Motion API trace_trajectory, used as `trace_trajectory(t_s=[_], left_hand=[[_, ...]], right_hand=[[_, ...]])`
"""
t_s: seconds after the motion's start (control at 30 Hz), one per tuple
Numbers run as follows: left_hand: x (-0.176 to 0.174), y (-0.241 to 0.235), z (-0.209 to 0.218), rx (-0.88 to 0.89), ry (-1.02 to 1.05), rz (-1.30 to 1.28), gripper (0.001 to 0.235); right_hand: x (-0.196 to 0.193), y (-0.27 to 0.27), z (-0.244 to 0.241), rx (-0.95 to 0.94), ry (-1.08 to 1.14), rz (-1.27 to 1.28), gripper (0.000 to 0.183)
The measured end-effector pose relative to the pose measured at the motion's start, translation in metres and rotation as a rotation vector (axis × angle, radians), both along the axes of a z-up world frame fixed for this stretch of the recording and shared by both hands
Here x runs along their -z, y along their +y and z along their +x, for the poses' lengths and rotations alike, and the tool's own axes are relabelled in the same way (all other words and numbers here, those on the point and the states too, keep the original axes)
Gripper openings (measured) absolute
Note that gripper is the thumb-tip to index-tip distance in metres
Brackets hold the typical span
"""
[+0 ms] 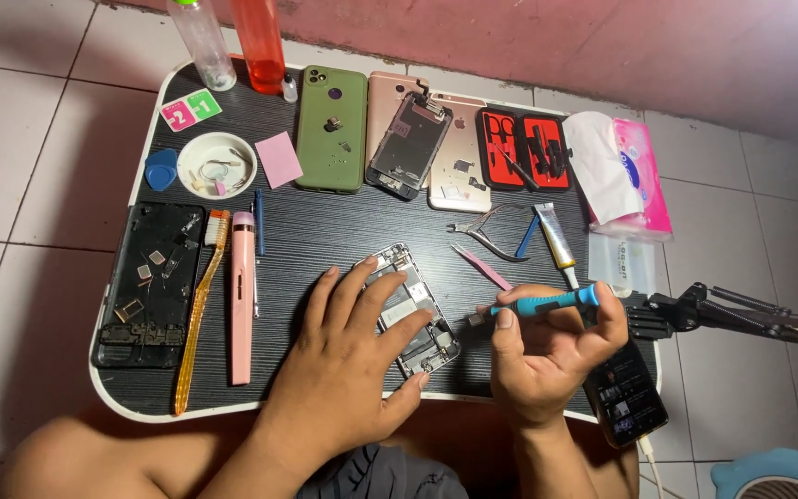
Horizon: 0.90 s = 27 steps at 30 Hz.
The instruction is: The person uses a blue-handled screwdriver to remove screws from the internal frame of a disassembled smartphone. They place the removed screws into a small white bowl and continue unscrewing multiple locations on the phone chassis.
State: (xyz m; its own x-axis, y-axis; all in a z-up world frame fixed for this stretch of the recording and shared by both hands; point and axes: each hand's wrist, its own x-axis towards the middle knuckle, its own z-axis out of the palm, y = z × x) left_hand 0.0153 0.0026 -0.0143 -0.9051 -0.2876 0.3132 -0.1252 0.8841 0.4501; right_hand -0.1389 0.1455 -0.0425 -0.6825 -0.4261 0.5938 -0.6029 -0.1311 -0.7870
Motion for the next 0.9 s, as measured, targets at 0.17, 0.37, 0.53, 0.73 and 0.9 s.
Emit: trace_trajectory(t_s=[0.17,0.37,0.53,0.73,0.9], left_hand=[[-0.0007,0.0011,0.0009,0.005,0.025,-0.011,0.051],[-0.0023,0.0004,0.0003,0.003,0.026,-0.002,0.047],[-0.0028,0.0,-0.0003,0.002,0.0,0.003,0.049],[-0.0026,0.0005,-0.0004,-0.011,0.001,0.003,0.05],[-0.0031,0.0005,-0.0003,-0.013,0.032,-0.024,0.049]], right_hand=[[-0.0006,0.0001,0.002,-0.032,-0.015,-0.034,0.067],[-0.0019,-0.0005,0.0059,-0.082,-0.007,-0.043,0.068],[0.0018,0.0021,0.0051,-0.097,0.082,0.024,0.069],[-0.0026,-0.0012,0.006,-0.194,0.184,0.048,0.069],[0.0011,-0.0017,0.006,0.024,0.09,-0.007,0.067]])
